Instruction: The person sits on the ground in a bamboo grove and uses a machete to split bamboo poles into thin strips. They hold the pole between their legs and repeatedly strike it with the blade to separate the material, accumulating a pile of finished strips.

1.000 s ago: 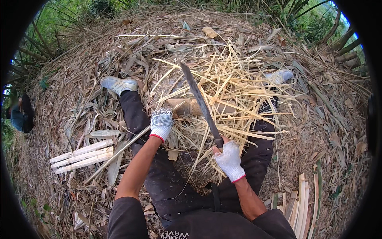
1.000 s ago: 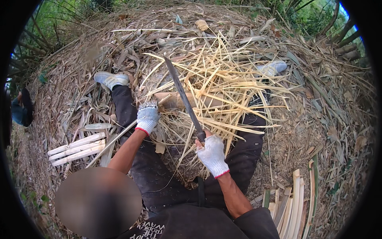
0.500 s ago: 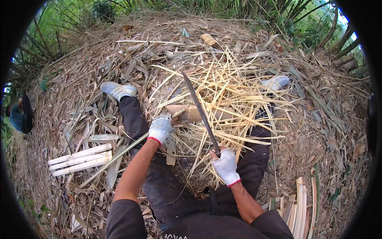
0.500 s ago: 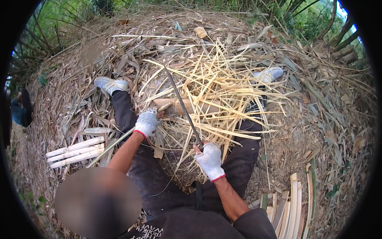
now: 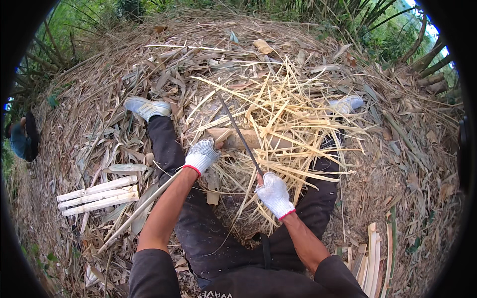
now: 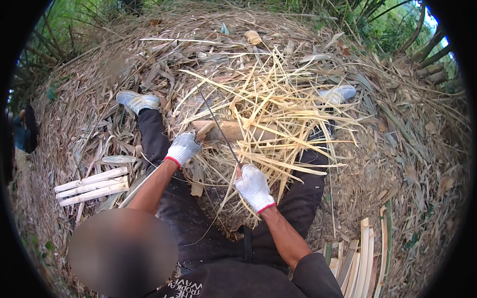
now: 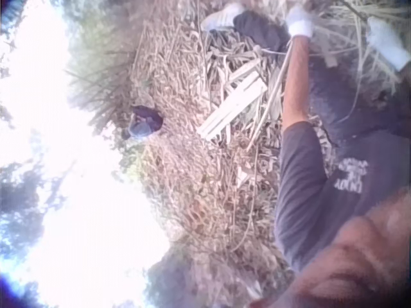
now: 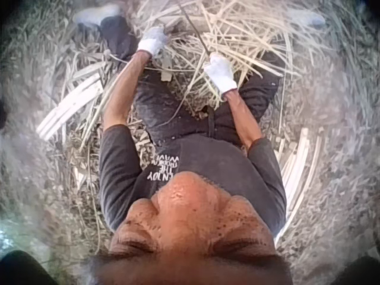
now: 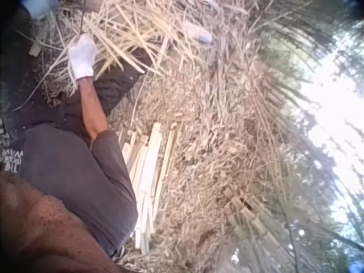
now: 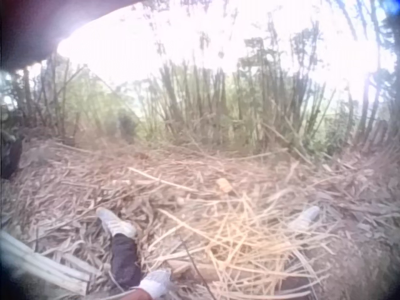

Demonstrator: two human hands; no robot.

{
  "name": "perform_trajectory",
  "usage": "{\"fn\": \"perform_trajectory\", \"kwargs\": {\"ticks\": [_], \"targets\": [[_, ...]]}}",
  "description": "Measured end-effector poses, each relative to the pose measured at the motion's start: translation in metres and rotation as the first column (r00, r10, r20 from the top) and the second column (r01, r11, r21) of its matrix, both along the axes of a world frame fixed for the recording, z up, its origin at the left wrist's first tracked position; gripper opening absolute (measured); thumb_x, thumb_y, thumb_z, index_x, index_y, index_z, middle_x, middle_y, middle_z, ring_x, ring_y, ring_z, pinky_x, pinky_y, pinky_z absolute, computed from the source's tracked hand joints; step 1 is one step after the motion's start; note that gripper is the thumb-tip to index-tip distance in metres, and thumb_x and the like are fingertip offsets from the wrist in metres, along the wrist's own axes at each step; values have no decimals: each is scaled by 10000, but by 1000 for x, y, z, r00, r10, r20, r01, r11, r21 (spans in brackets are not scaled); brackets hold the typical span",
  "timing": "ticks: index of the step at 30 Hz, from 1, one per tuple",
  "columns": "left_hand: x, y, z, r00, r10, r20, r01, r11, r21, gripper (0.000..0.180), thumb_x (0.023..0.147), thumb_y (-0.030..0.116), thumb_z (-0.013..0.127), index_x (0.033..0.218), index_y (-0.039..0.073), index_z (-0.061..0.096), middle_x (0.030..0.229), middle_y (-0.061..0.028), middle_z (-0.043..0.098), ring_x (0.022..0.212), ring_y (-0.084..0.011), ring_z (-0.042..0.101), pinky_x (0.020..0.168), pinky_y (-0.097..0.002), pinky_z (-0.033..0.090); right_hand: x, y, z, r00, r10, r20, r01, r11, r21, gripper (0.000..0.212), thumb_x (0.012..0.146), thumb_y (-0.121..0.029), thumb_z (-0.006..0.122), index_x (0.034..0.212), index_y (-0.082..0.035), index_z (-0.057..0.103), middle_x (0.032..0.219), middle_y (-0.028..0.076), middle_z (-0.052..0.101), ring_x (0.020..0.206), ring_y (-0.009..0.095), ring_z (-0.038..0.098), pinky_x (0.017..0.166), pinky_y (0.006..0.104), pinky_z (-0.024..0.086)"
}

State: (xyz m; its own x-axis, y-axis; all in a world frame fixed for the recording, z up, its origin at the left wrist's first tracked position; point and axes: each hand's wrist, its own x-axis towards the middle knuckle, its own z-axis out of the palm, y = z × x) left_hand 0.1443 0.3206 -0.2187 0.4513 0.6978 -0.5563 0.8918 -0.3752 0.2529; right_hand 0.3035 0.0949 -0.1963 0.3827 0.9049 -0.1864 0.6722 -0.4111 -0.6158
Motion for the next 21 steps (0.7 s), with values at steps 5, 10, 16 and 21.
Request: {"fn": "perform_trajectory", "kwargs": {"ticks": [5, 10, 16, 21], "targets": [[-2, -2, 4, 1000, -3, 15, 3, 1000, 1, 548, 999, 481, 472, 1070, -25, 670, 980, -291, 682, 938, -433, 669, 823, -500, 523, -5, 1, -18, 1000, -2, 2, 2, 998, 66, 396, 1003, -293, 495, 813, 21, 645, 756, 261, 642, 729, 452, 636, 658, 530, 507], [-1, -3, 8, 1000, 6, -29, -7, 1000, -22, 604, 989, 538, 468, 1053, -24, 679, 967, -293, 683, 941, -433, 670, 825, -497, 525, 0, 3, -12, 1000, 10, -21, -11, 1000, -21, 400, 1006, -302, 480, 830, 17, 645, 774, 268, 644, 789, 457, 638, 703, 540, 500], [-1, -7, 4, 1000, -13, -1, 13, 999, 46, 588, 990, 522, 466, 1015, -22, 686, 932, -283, 688, 887, -436, 680, 790, -501, 531, 4, 7, -14, 998, 16, -66, -23, 993, -116, 377, 991, -291, 500, 837, 23, 641, 804, 286, 651, 797, 471, 634, 705, 543, 503], [-7, -8, -8, 1000, -4, 3, 3, 997, 80, 565, 995, 497, 471, 999, -24, 689, 919, -285, 686, 873, -438, 678, 784, -504, 527, -1, 18, 10, 999, 28, -42, -23, 992, 121, 325, 967, -254, 540, 913, 33, 683, 788, 264, 666, 771, 441, 657, 707, 507, 530]]}}
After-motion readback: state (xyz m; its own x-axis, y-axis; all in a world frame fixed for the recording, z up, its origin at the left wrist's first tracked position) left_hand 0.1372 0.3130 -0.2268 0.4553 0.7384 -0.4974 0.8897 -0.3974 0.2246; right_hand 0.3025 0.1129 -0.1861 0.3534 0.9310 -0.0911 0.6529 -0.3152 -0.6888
